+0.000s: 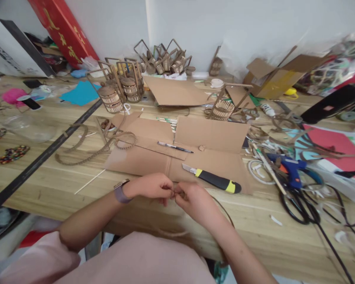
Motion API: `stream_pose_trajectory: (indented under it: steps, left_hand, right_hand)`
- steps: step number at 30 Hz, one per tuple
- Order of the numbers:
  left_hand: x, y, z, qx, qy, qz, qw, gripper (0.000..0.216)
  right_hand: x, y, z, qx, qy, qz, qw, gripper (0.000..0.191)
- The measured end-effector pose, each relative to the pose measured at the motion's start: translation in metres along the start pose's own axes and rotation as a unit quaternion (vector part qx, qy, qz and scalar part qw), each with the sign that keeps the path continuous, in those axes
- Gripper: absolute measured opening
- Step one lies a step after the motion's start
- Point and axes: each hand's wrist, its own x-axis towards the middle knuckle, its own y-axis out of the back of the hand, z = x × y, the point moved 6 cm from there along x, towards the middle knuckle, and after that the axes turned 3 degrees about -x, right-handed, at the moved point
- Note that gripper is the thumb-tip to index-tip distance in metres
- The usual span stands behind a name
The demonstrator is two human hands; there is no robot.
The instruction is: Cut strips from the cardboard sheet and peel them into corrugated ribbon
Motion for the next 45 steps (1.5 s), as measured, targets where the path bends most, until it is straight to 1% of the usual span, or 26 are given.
stream_pose_trajectory:
  steps: [3,7,8,10,12,13,15,17,19,21,23,25,27,28,29,30,31,32,33,35,36,37,38,40,43,45]
  left_hand:
    - [-0.002,0.001,0.005,0.036,-0.002,0.053,0.998,0.020]
    - [-0.005,0.001,0.007,0.023,-0.014,0.098,0.995,0.019]
    - [-0.005,0.001,0.007,-0.005,-0.021,0.106,0.994,0.019]
    - [-0.004,0.000,0.006,-0.117,-0.033,0.118,0.986,0.017]
    - [0.000,-0.002,0.004,-0.241,-0.039,0.118,0.962,0.015]
    - [0.002,-0.004,0.003,-0.282,-0.039,0.117,0.952,0.015]
    - [0.006,-0.003,-0.001,-0.320,-0.039,0.134,0.937,0.020]
    - [0.007,0.004,-0.007,-0.331,-0.041,0.183,0.925,0.025]
    - [0.006,0.013,-0.015,-0.338,-0.039,0.237,0.910,0.029]
    - [0.005,0.019,-0.022,-0.337,-0.032,0.265,0.903,0.034]
    - [0.004,0.019,-0.024,-0.331,-0.029,0.266,0.905,0.038]
    - [0.004,0.016,-0.021,-0.316,-0.033,0.252,0.914,0.041]
    - [0.003,0.012,-0.016,-0.288,-0.035,0.252,0.923,0.041]
    - [0.001,0.011,-0.014,-0.269,-0.033,0.265,0.925,0.040]
    - [-0.001,0.012,-0.012,-0.251,-0.029,0.289,0.924,0.039]
    - [-0.004,0.013,-0.011,-0.235,-0.026,0.315,0.919,0.037]
    - [-0.006,0.015,-0.010,-0.226,-0.026,0.339,0.913,0.035]
    - [-0.007,0.016,-0.010,-0.226,-0.030,0.359,0.905,0.034]
    - [-0.008,0.016,-0.009,-0.235,-0.036,0.370,0.898,0.034]
    - [-0.008,0.015,-0.009,-0.265,-0.057,0.372,0.888,0.035]
    - [-0.008,0.013,-0.009,-0.279,-0.071,0.368,0.884,0.036]
    - [-0.008,0.011,-0.008,-0.289,-0.085,0.363,0.882,0.036]
    - [-0.009,0.009,-0.007,-0.297,-0.099,0.355,0.881,0.036]
    - [-0.010,0.003,-0.004,-0.305,-0.126,0.334,0.883,0.035]
    - [-0.013,-0.003,0.000,-0.311,-0.169,0.301,0.885,0.037]
    - [-0.015,-0.004,0.001,-0.302,-0.185,0.294,0.888,0.039]
  right_hand:
    - [-0.002,0.005,-0.006,-0.025,0.026,0.027,0.999,0.013]
    - [-0.006,0.012,-0.013,-0.024,0.072,0.077,0.994,0.015]
    - [-0.008,0.014,-0.014,-0.017,0.081,0.097,0.992,0.016]
    - [-0.011,0.018,-0.015,-0.002,0.089,0.149,0.985,0.017]
    - [-0.015,0.021,-0.015,0.008,0.087,0.205,0.975,0.017]
    - [-0.018,0.022,-0.014,0.012,0.085,0.228,0.970,0.016]
    - [-0.024,0.026,-0.012,0.020,0.074,0.269,0.960,0.017]
    - [-0.032,0.036,-0.001,0.032,0.046,0.313,0.948,0.019]
    - [-0.043,0.057,0.018,0.038,0.002,0.366,0.930,0.022]
    - [-0.054,0.091,0.043,0.026,-0.046,0.426,0.903,0.024]
    - [-0.064,0.134,0.068,-0.005,-0.095,0.487,0.868,0.027]
    - [-0.070,0.177,0.085,-0.045,-0.131,0.531,0.836,0.029]
    - [-0.071,0.208,0.090,-0.084,-0.138,0.549,0.820,0.037]
    - [-0.070,0.215,0.088,-0.102,-0.137,0.560,0.811,0.046]
    - [-0.068,0.216,0.085,-0.107,-0.134,0.558,0.812,0.054]
    - [-0.065,0.209,0.079,-0.098,-0.131,0.542,0.824,0.058]
    - [-0.060,0.194,0.072,-0.090,-0.126,0.521,0.840,0.057]
    - [-0.050,0.170,0.066,-0.029,-0.125,0.440,0.889,0.053]
    - [-0.041,0.140,0.056,0.006,-0.116,0.363,0.925,0.047]
    - [-0.030,0.080,0.031,0.057,-0.089,0.245,0.964,0.035]
    - [-0.026,0.054,0.018,0.083,-0.074,0.199,0.974,0.031]
    - [-0.023,0.030,0.006,0.121,-0.057,0.146,0.980,0.029]
    - [-0.020,0.009,-0.001,0.194,-0.060,0.085,0.975,0.026]
    - [-0.021,-0.011,-0.006,0.269,-0.078,0.037,0.959,0.025]
    - [-0.037,-0.011,0.009,0.313,-0.101,0.011,0.944,0.035]
    - [-0.060,-0.009,0.028,0.344,-0.109,-0.036,0.932,0.038]
